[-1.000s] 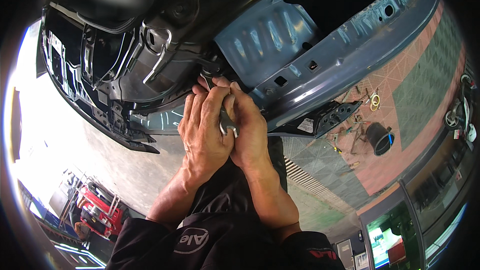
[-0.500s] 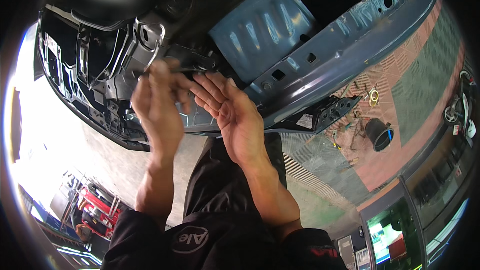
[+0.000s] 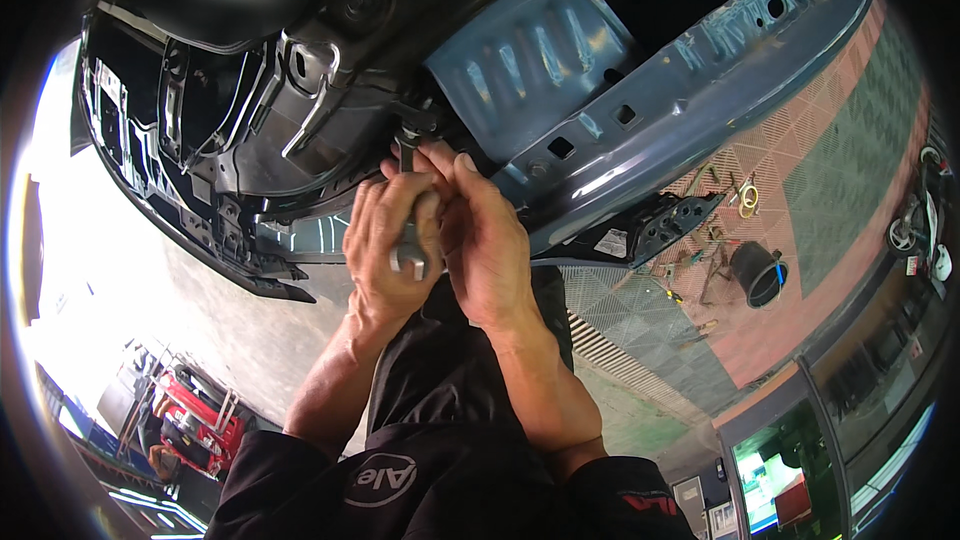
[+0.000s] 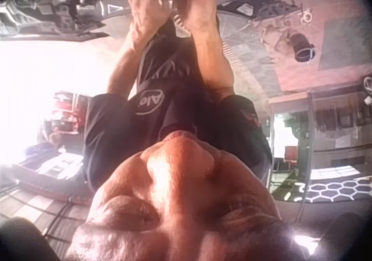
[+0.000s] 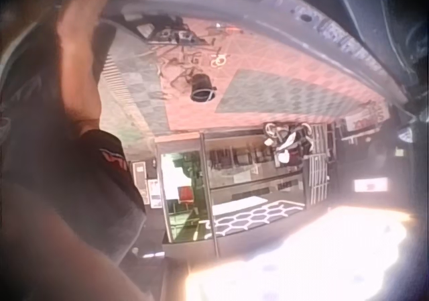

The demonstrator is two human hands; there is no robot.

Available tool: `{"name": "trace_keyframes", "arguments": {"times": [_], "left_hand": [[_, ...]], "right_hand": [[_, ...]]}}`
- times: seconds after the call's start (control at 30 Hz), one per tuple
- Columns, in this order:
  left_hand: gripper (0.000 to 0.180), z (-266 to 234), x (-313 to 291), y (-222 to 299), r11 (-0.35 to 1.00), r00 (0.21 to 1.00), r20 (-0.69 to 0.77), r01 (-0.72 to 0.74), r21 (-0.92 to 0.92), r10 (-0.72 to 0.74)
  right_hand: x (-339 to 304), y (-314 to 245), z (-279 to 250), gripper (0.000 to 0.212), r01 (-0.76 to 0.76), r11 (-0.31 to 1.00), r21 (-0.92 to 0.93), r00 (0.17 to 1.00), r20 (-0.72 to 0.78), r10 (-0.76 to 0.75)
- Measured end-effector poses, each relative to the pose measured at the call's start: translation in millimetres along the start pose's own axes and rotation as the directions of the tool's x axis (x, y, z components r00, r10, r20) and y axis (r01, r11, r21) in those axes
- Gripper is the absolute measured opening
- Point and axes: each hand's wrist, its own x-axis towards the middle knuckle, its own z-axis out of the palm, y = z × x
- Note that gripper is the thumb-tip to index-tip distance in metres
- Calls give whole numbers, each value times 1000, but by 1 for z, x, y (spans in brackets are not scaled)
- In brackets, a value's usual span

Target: The person removes bolts from the front bumper of a car using a wrench, detaches the bumper cover, and then reattaches it by tightening the bolts back into place.

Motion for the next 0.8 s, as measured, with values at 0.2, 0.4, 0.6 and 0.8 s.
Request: {"name": "trace_keyframes", "arguments": {"times": [0.2,0.4,0.6,0.8], "left_hand": [[26,-6,24,-1,932,935,-69,338,-130,-349],[45,-23,20,23,898,899,-177,348,-268,-401],[14,3,-15,-3,950,963,-137,196,-243,-233],[14,8,-12,-5,998,994,-103,-30,-54,25]], "right_hand": [[-3,-3,3,61,-2,994,-110,998,-66,-5],[-1,-4,14,67,30,992,-119,999,-18,-32],[-1,-4,4,63,3,995,-100,1000,-27,-6],[0,-1,6,59,1,1000,-18,1000,-21,-2]]}}
